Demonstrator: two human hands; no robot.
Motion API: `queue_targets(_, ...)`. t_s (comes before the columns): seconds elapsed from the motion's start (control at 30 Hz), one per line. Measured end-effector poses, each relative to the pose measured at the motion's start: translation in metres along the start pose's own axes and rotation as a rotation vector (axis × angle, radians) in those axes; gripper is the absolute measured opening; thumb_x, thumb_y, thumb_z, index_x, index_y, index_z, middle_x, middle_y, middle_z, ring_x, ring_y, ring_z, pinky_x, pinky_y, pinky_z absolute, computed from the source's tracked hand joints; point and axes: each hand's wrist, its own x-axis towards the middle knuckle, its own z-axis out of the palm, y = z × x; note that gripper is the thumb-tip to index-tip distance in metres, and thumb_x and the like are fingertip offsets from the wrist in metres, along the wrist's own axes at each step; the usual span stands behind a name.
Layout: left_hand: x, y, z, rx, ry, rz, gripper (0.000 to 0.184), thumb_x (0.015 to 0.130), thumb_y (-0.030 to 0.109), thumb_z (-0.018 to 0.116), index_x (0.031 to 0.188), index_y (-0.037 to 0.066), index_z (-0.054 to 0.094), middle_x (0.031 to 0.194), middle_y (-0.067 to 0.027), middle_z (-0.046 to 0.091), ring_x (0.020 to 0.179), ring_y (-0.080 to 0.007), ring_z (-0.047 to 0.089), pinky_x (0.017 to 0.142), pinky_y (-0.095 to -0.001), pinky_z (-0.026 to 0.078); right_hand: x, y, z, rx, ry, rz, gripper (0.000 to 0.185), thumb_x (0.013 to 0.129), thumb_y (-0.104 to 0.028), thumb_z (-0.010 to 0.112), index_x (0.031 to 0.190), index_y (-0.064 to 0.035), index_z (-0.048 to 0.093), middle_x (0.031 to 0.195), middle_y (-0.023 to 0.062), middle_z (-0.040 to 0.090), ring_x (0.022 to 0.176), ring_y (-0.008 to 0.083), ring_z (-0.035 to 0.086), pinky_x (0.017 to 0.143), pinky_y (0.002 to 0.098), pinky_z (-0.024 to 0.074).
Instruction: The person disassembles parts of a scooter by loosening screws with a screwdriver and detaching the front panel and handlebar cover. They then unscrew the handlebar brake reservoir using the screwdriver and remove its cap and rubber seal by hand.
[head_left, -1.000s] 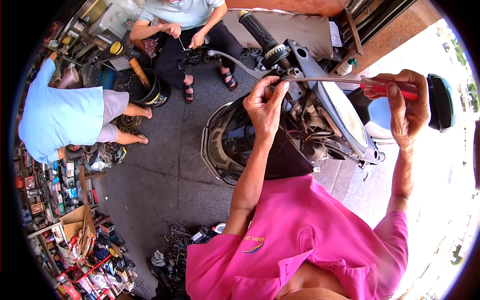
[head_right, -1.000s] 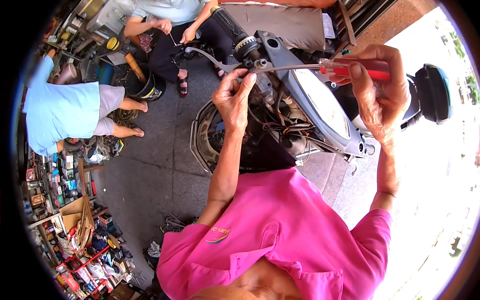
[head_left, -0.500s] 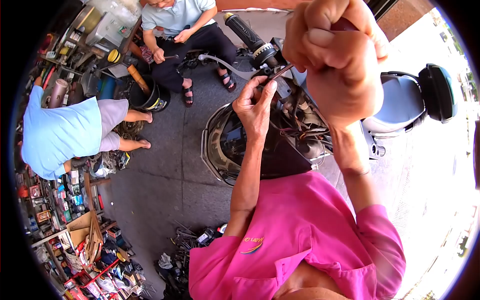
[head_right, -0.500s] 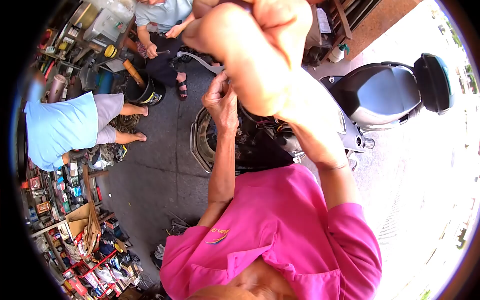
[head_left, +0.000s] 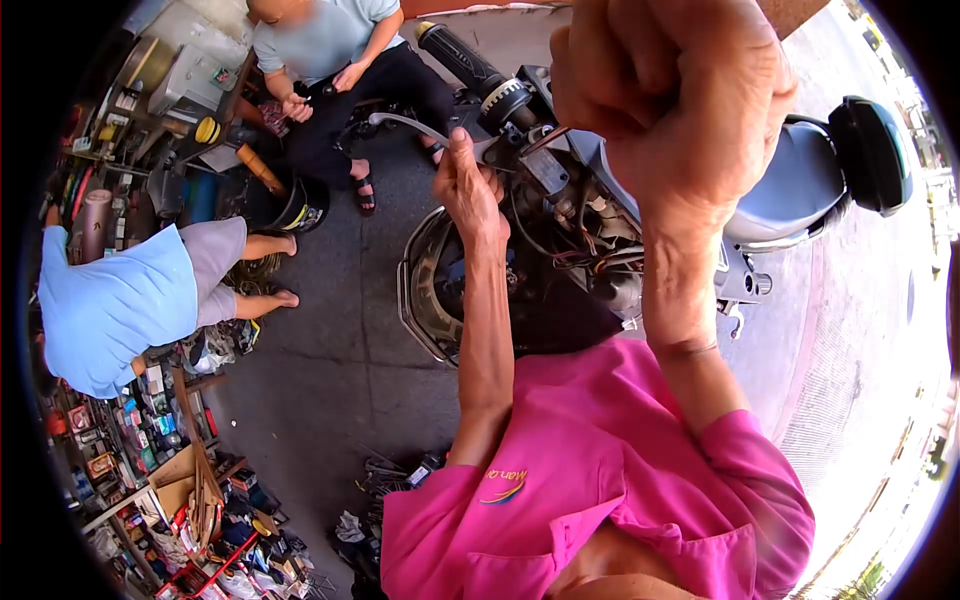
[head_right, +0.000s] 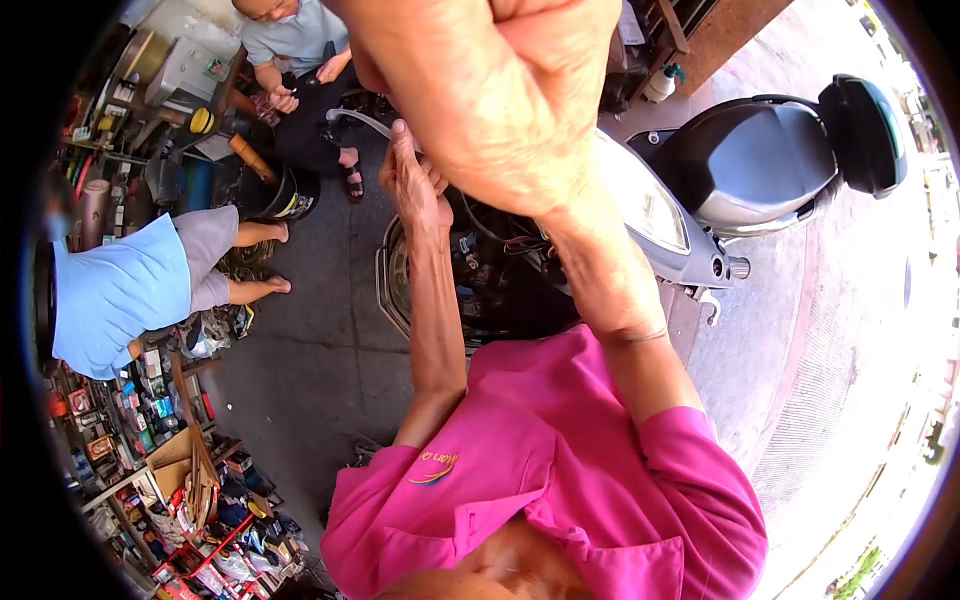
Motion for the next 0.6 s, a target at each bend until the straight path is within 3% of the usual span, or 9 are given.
queue_targets(0.03,-0.003,0.002,0.006,-0.025,-0.01,0.073,0.029,0.091,0.037,0.059,0.087,0.008,0.06,0.046,0.0092,0.03,0.036,-0.0016,0.017,0.034,-0.0225,0.01,0.006,0.006,-0.012,0.04,-0.136,-0.002,0.025,0.082,-0.02,0.059,0.068,-0.0021,0.05,0.057,0.0049,0.048,0.048,0.011,0.042,0.045,0.0243,0.032)
queue_targets(0.07,-0.003,0.002,0.006,-0.013,-0.014,0.086,0.028,0.091,0.036,0.06,0.083,0.009,0.059,0.047,0.0099,0.015,0.037,-0.0026,0.011,0.035,-0.0242,0.007,0.013,0.013,-0.024,0.092,-0.307,0.021,0.022,0.081,-0.017,0.06,0.068,-0.0009,0.051,0.059,0.0062,0.05,0.049,0.0117,0.044,0.046,0.0246,0.0335)
queue_targets(0.13,-0.005,0.007,0.006,0.005,-0.02,0.045,0.036,0.09,0.039,0.061,0.07,0.012,0.046,0.049,0.0096,0.031,0.038,-0.0007,0.024,0.035,-0.0211,0.014,0.024,0.015,-0.04,0.222,-0.709,0.109,0.018,0.078,-0.013,0.061,0.07,0.0016,0.052,0.061,0.0087,0.054,0.05,0.0132,0.047,0.046,0.0251,0.0364)
queue_targets(0.23,-0.006,0.015,0.0,-0.023,-0.109,0.069,0.032,0.09,0.037,0.06,0.077,0.009,0.052,0.057,0.0053,0.043,0.045,-0.0045,0.037,0.041,-0.0222,0.027,0.03,0.013,-0.044,0.282,-1.152,0.278,0.014,0.074,-0.005,0.062,0.073,0.0053,0.054,0.065,0.0125,0.059,0.052,0.0155,0.053,0.047,0.0259,0.0408)
queue_targets(0.37,-0.003,0.007,-0.003,0.289,0.006,0.423,0.029,0.092,0.027,0.058,0.097,-0.002,0.057,0.082,-0.0044,0.06,0.066,-0.0102,0.054,0.06,-0.0253,0.044,0.015,0.001,-0.029,0.009,-1.033,0.203,0.023,0.084,-0.015,0.061,0.068,0.0023,0.058,0.059,-0.0001,0.05,0.052,0.0046,0.043,0.047,0.0238,0.0311)
queue_targets(0.43,-0.001,0.004,-0.018,0.422,0.021,0.558,0.03,0.092,0.022,0.059,0.104,-0.005,0.056,0.081,-0.0046,0.059,0.065,-0.0094,0.052,0.064,-0.0251,0.045,0.03,0.028,-0.036,0.097,-0.97,0.053,0.022,0.088,-0.016,0.058,0.073,0.0012,0.06,0.063,0.0023,0.054,0.053,0.0053,0.046,0.047,0.0228,0.0325)
queue_targets(0.47,-0.008,0.015,-0.013,0.444,0.049,0.586,0.031,0.091,0.021,0.06,0.106,-0.005,0.055,0.075,-0.0028,0.057,0.06,-0.0079,0.049,0.064,-0.0244,0.045,0.035,0.034,-0.036,0.135,-0.916,-0.026,0.022,0.089,-0.016,0.056,0.076,0.0007,0.06,0.065,0.0035,0.056,0.054,0.0057,0.047,0.048,0.0222,0.0332)
queue_targets(0.53,-0.038,0.031,-0.007,0.567,-0.013,0.653,0.032,0.089,0.019,0.063,0.11,-0.004,0.055,0.054,0.0066,0.032,0.051,-0.0031,0.027,0.052,-0.0221,0.032,0.029,0.03,-0.034,0.077,-0.753,-0.005,0.026,0.092,-0.02,0.054,0.076,-0.0008,0.06,0.064,0.0036,0.055,0.052,0.0059,0.046,0.048,0.0218,0.0324)
queue_targets(0.6,-0.059,0.038,0.003,0.59,-0.144,0.607,0.033,0.088,0.018,0.065,0.112,-0.003,0.056,0.054,0.0071,0.031,0.05,-0.0026,0.028,0.048,-0.0229,0.025,0.016,0.005,-0.025,-0.033,-0.558,0.095,0.033,0.093,-0.026,0.053,0.07,-0.0028,0.058,0.058,0.0012,0.051,0.048,0.0056,0.041,0.047,0.022,0.0294)
